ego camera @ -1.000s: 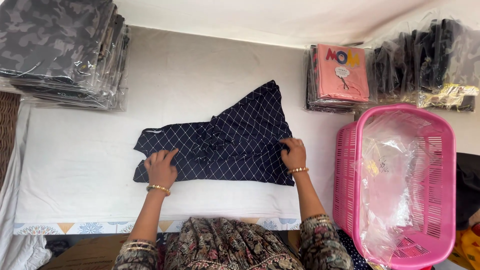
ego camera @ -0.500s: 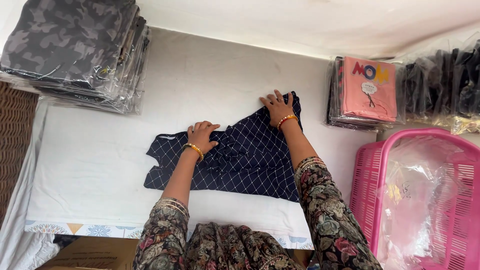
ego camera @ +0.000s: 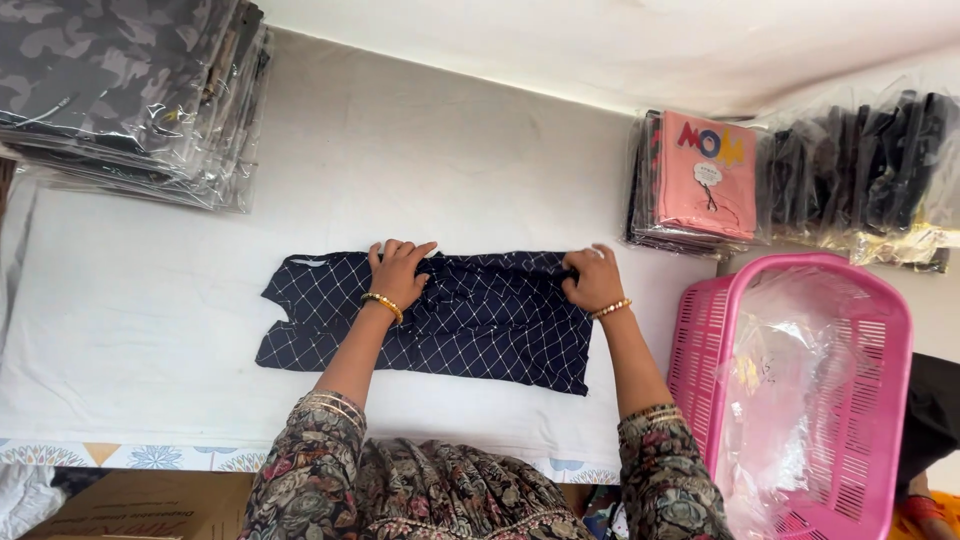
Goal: The person folds a pink t-shirt and a dark blue patterned top on a white table. They place each folded garment into a clear plastic bag and stack the packaged items on the table.
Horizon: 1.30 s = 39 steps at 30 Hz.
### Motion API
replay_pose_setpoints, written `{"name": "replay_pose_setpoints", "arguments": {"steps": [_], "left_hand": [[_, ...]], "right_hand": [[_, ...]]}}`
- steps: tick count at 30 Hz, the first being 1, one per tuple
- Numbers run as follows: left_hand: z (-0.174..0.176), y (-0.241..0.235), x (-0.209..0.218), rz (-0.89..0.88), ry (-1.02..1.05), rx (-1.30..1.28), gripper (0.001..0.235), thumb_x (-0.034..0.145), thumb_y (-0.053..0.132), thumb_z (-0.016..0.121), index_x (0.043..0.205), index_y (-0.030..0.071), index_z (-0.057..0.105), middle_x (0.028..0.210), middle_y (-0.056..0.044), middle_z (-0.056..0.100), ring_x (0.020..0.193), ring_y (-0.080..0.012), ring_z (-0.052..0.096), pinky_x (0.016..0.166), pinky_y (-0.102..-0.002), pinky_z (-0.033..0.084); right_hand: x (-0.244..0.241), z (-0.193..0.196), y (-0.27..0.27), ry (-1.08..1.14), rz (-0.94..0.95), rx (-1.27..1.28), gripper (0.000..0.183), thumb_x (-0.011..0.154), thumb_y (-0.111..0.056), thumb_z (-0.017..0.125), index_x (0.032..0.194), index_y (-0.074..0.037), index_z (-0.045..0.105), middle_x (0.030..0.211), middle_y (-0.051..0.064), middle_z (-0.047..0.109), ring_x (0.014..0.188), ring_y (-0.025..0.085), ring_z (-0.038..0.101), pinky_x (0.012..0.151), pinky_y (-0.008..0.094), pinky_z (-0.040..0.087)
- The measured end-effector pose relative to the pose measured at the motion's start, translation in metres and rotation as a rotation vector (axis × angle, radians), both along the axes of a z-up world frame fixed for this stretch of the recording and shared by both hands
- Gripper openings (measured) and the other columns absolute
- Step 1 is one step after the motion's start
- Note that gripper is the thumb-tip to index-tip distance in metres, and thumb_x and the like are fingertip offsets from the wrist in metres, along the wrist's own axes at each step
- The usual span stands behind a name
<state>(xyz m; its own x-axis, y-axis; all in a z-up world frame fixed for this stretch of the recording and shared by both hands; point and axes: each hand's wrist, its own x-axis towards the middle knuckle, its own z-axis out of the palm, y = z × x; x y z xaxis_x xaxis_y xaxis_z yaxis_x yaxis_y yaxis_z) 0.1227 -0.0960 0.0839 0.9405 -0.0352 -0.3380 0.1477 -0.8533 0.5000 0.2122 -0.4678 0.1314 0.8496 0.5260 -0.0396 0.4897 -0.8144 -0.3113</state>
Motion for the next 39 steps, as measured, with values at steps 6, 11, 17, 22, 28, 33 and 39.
{"name": "replay_pose_setpoints", "arguments": {"steps": [6, 11, 17, 22, 28, 33, 39], "left_hand": [[0.015, -0.009, -0.031, -0.032, -0.062, 0.167, 0.064, 0.088, 0.017, 0.074, 0.145, 0.037, 0.052, 0.143, 0.004, 0.051, 0.143, -0.0204, 0.037, 0.125, -0.061, 0.009], [0.022, -0.038, -0.057, -0.09, -0.227, 0.242, 0.075, 0.085, 0.001, 0.065, 0.149, 0.035, 0.048, 0.157, -0.004, 0.036, 0.15, -0.0264, 0.024, 0.119, -0.066, 0.007], [0.023, -0.061, -0.077, -0.413, -0.122, 0.289, 0.083, 0.083, -0.007, 0.057, 0.149, 0.042, 0.043, 0.167, 0.002, 0.021, 0.155, -0.0234, 0.014, 0.122, -0.065, 0.009], [0.012, -0.065, -0.09, -0.4, -0.195, 0.232, 0.082, 0.084, -0.01, 0.052, 0.15, 0.039, 0.045, 0.166, 0.001, 0.023, 0.153, -0.0234, 0.015, 0.121, -0.062, 0.009], [0.031, -0.076, -0.09, -0.42, -0.07, 0.199, 0.057, 0.094, 0.005, 0.054, 0.144, 0.032, 0.052, 0.166, 0.001, 0.023, 0.156, -0.0222, 0.014, 0.124, -0.063, 0.007], [0.028, -0.099, -0.098, -0.49, -0.105, 0.171, 0.057, 0.094, 0.018, 0.056, 0.149, 0.029, 0.046, 0.166, -0.001, 0.023, 0.155, -0.0235, 0.013, 0.122, -0.062, 0.007], [0.004, -0.112, -0.108, -0.515, -0.081, 0.102, 0.061, 0.096, 0.034, 0.057, 0.153, 0.028, 0.037, 0.165, -0.003, 0.022, 0.152, -0.0261, 0.013, 0.12, -0.061, 0.008]], "right_hand": [[-0.119, 0.002, -0.017, -0.017, -0.078, 0.189, 0.03, 0.068, -0.004, 0.063, 0.096, -0.01, 0.069, 0.081, 0.009, 0.065, 0.086, 0.031, 0.063, 0.096, 0.044, 0.045], [-0.179, -0.006, -0.006, 0.057, -0.202, 0.171, 0.023, 0.069, -0.005, 0.067, 0.091, -0.009, 0.07, 0.087, 0.008, 0.064, 0.091, 0.028, 0.061, 0.085, 0.042, 0.046], [-0.184, 0.018, 0.004, 0.026, -0.209, 0.259, 0.021, 0.059, -0.001, 0.069, 0.08, -0.006, 0.067, 0.106, 0.009, 0.069, 0.103, 0.029, 0.059, 0.083, 0.039, 0.045], [-0.185, -0.047, -0.034, 0.503, -0.488, 0.591, 0.033, 0.076, -0.003, 0.075, 0.106, -0.007, 0.064, 0.109, 0.007, 0.072, 0.107, 0.022, 0.069, 0.095, 0.031, 0.053], [-0.144, -0.033, -0.028, 0.277, -0.967, 0.306, 0.035, 0.085, -0.007, 0.072, 0.12, -0.012, 0.068, 0.117, 0.008, 0.071, 0.098, 0.025, 0.072, 0.089, 0.035, 0.056], [-0.159, -0.029, 0.013, -0.087, -0.697, 0.369, 0.039, 0.087, -0.009, 0.072, 0.126, -0.009, 0.066, 0.131, 0.013, 0.065, 0.124, 0.031, 0.059, 0.106, 0.042, 0.046], [-0.185, -0.041, 0.06, -0.055, -0.316, 0.302, 0.053, 0.088, -0.015, 0.074, 0.139, -0.011, 0.06, 0.152, 0.011, 0.049, 0.144, 0.031, 0.039, 0.116, 0.051, 0.027]]}}
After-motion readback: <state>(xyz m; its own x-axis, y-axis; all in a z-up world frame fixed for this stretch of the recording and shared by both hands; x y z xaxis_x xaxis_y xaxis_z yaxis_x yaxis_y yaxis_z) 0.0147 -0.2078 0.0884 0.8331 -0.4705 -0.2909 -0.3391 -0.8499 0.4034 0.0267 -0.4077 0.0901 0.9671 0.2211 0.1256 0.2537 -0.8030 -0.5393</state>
